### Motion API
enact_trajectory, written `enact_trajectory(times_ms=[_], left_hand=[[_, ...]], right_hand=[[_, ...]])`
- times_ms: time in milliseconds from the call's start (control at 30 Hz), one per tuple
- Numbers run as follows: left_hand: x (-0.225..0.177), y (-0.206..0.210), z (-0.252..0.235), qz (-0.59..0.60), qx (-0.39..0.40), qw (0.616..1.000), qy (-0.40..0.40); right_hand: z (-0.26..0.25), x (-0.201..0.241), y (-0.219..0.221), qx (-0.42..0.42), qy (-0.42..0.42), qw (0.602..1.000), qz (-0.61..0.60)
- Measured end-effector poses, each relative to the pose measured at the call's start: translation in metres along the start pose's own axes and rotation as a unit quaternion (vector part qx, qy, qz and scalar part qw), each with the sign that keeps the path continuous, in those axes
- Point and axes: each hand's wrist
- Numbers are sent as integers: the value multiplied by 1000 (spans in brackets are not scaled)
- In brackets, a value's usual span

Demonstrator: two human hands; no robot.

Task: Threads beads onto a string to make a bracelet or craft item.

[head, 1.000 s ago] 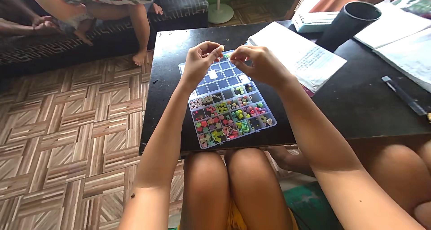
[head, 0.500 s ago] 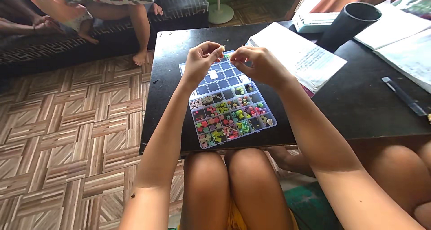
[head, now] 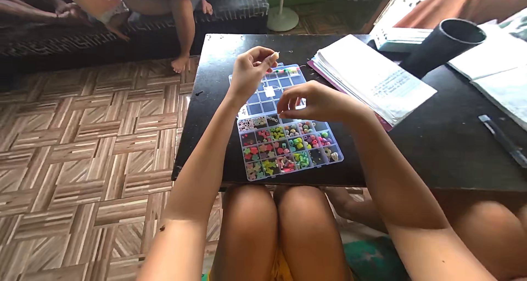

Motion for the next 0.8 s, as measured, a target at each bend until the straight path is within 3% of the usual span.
enact_trajectory(times_ms=[100, 233, 333, 433, 500, 600, 700, 800], left_hand=[[3, -3, -1, -26, -7, 1000, 4], [12, -12, -4, -114, -10, 993, 9], [18, -17, -5, -111, -20, 994, -8], [22, -21, -7, -90, -14, 996, -18], [22, -24, -7, -68, 22, 997, -36], [21, -30, -5, -13, 136, 988, -73], [17, -35, -1, 13, 258, 959, -116], [13, -35, 0, 9, 314, 938, -147]], right_hand=[[0, 1, 2, -11, -10, 999, 50], [7, 9, -12, -49, 85, 985, 145], [16, 2, -24, -89, 132, 970, 185], [29, 3, -25, -140, 110, 966, 190], [40, 11, -15, -172, 88, 964, 182], [54, 21, 5, -193, 74, 964, 169], [64, 21, 20, -188, 76, 968, 147], [62, 27, 33, -163, 92, 968, 166]])
Point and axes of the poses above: each hand's wrist, its own z-axis away from the middle knuckle, its own y-axis out of the palm, x = y × z, and after that the axes turned 4 degrees about -z, right-handed
